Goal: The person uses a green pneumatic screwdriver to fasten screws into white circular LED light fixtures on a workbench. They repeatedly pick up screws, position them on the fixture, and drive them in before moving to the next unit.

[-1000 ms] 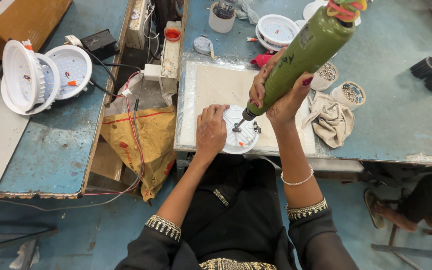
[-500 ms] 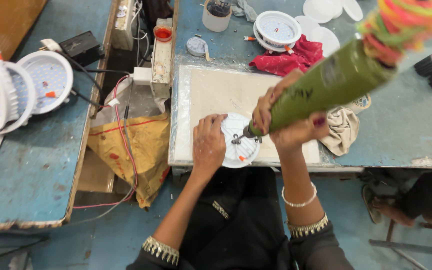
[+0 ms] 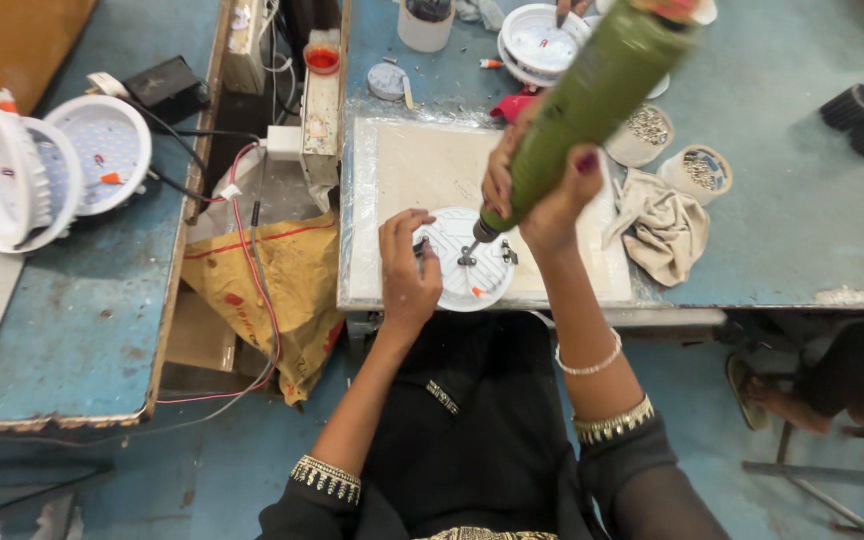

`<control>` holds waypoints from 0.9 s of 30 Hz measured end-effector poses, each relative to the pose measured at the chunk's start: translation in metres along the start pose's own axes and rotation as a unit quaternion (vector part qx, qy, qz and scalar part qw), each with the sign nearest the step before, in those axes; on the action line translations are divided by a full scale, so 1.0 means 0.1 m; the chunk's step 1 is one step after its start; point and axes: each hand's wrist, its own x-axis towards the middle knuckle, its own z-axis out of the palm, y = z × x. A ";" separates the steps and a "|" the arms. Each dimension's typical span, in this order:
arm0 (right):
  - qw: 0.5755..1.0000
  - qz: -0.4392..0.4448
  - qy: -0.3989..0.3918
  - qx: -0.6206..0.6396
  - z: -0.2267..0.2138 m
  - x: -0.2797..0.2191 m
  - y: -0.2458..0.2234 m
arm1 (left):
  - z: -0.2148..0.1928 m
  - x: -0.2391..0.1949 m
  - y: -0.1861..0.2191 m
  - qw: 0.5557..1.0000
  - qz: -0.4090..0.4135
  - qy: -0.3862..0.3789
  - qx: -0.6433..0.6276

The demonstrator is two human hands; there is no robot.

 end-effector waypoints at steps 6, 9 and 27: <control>0.997 0.024 -0.072 0.018 -0.02 0.25 -0.03 | -0.18 -0.33 0.07 0.993 0.064 -0.086 -0.040; 0.996 0.019 -0.087 -0.016 0.03 0.39 -0.12 | -0.20 -0.46 0.13 0.978 0.177 -0.088 0.059; 0.930 0.030 0.331 -0.156 -1.85 -0.75 0.88 | 1.14 0.59 0.03 0.885 -0.213 0.032 -0.413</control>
